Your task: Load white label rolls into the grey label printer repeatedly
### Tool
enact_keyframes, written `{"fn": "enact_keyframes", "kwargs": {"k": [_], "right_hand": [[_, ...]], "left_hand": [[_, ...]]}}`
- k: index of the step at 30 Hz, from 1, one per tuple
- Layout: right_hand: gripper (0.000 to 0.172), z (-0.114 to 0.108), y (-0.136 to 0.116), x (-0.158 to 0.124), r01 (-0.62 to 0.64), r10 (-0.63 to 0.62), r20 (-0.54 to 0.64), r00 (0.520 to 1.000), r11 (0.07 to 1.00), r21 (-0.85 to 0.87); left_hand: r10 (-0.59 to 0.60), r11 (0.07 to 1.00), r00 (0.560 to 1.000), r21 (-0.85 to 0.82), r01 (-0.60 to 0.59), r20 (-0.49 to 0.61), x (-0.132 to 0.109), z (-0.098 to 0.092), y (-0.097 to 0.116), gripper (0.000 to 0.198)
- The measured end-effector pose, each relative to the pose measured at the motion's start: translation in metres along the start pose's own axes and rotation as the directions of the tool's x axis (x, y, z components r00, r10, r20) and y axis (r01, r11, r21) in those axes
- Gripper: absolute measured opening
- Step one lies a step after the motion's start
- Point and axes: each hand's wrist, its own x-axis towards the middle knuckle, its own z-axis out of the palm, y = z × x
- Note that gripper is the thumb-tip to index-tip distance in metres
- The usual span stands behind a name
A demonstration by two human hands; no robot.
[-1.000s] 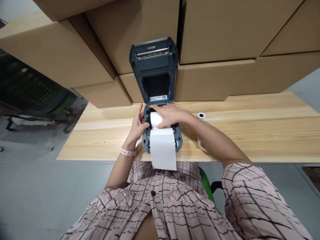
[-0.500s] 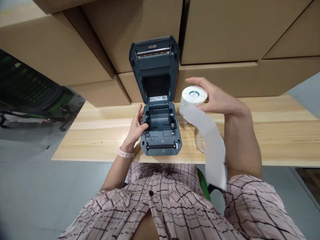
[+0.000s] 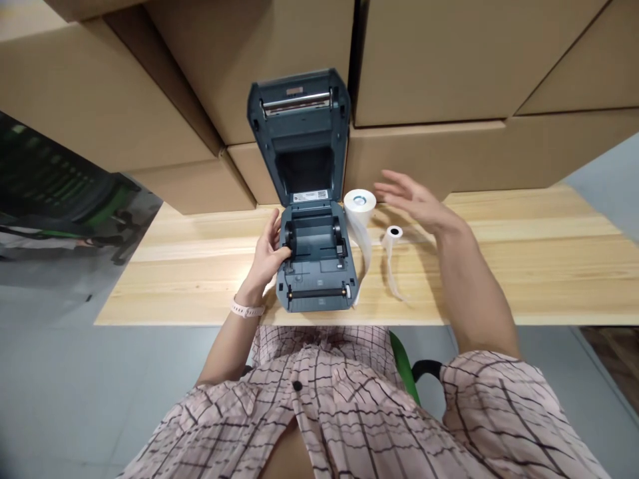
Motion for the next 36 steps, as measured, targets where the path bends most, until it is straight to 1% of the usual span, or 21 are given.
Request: {"fn": "enact_keyframes", "kwargs": {"k": [1,2,4,6,9,12,14,15,17,18,19,20,22,24,25,27,28,30,33,35,36], "right_hand": [[0.072,-0.009,0.003,-0.01,-0.024,0.024,-0.025,0.999,0.999,0.029],[0.066,-0.015,0.005,-0.021,-0.064,0.064,-0.013,0.998,0.997,0.049],[0.063,-0.019,0.009,-0.041,-0.165,0.158,0.106,0.982,0.984,0.062],[0.063,-0.012,0.011,-0.054,-0.228,0.216,0.247,0.945,0.973,0.021],[0.053,-0.001,0.014,-0.059,-0.206,0.21,0.32,0.924,0.977,-0.047],[0.049,-0.004,0.013,-0.062,-0.143,0.126,0.31,0.942,0.989,0.034],[0.051,-0.006,0.002,-0.068,-0.039,0.002,0.24,0.971,0.988,0.152],[0.052,-0.004,-0.007,-0.071,0.037,-0.081,0.213,0.974,0.978,0.204],[0.052,0.012,-0.032,-0.075,0.176,-0.229,0.264,0.937,0.961,0.211],[0.053,0.026,-0.046,-0.075,0.237,-0.276,0.356,0.893,0.96,0.148],[0.056,0.042,-0.06,-0.073,0.276,-0.245,0.469,0.849,0.961,0.002],[0.056,0.061,-0.072,-0.07,0.348,-0.226,0.513,0.828,0.925,-0.155],[0.054,0.097,-0.087,-0.06,0.47,-0.265,0.479,0.837,0.797,-0.38],[0.052,0.125,-0.087,-0.051,0.522,-0.292,0.458,0.84,0.666,-0.532],[0.05,0.135,-0.084,-0.047,0.532,-0.288,0.462,0.839,0.611,-0.585],[0.047,0.144,-0.073,-0.044,0.547,-0.268,0.484,0.833,0.536,-0.644],[0.047,0.144,-0.068,-0.044,0.556,-0.273,0.49,0.828,0.519,-0.649],[0.051,0.142,-0.062,-0.048,0.575,-0.321,0.479,0.817,0.523,-0.629],[0.061,0.138,-0.061,-0.059,0.585,-0.418,0.411,0.81,0.535,-0.609],[0.058,0.14,-0.062,-0.067,0.582,-0.471,0.358,0.806,0.522,-0.624],[0.052,0.141,-0.063,-0.071,0.586,-0.494,0.343,0.799,0.513,-0.628]], "left_hand": [[0.002,1.0,1.0,-0.005,-0.002,-0.007,0.0,0.0,0.0,0.109],[0.002,1.0,1.0,-0.009,-0.002,-0.013,0.0,0.0,-0.001,0.108],[0.002,1.0,1.0,-0.014,-0.002,-0.019,0.001,0.0,-0.002,0.107],[0.0,1.0,1.0,-0.019,0.0,-0.015,0.003,0.0,-0.002,0.107],[0.003,1.0,1.0,-0.026,-0.003,-0.003,0.004,0.0,-0.001,0.109],[0.008,1.0,1.0,-0.019,-0.008,-0.01,0.004,0.001,0.001,0.108],[0.007,1.0,1.0,-0.014,-0.007,-0.017,0.003,0.002,0.002,0.106],[0.007,1.0,1.0,-0.015,-0.008,-0.018,0.003,0.003,0.002,0.105],[0.012,1.0,1.0,-0.018,-0.013,-0.015,0.003,0.003,0.002,0.106],[0.014,1.0,1.0,-0.017,-0.014,-0.014,0.003,0.003,0.001,0.107],[0.013,1.0,1.0,-0.012,-0.014,-0.014,0.004,0.002,0.001,0.107],[0.011,1.0,1.0,-0.004,-0.011,-0.013,0.004,0.002,0.0,0.108],[0.006,1.0,1.0,0.017,-0.006,-0.007,0.005,0.001,-0.001,0.108],[0.011,1.0,1.0,0.029,-0.011,0.003,0.006,0.0,-0.003,0.108],[0.018,0.999,1.0,0.032,-0.018,0.006,0.006,0.0,-0.004,0.108],[0.034,0.999,0.999,0.035,-0.034,0.013,0.007,0.0,-0.006,0.107],[0.042,0.998,0.999,0.036,-0.043,0.015,0.008,0.0,-0.007,0.107],[0.056,0.998,0.998,0.037,-0.057,0.021,0.009,0.001,-0.008,0.105],[0.068,0.997,0.997,0.041,-0.069,0.028,0.009,0.002,-0.008,0.104],[0.069,0.996,0.997,0.047,-0.07,0.031,0.008,0.002,-0.007,0.104],[0.07,0.996,0.997,0.051,-0.071,0.029,0.008,0.003,-0.006,0.104]]}}
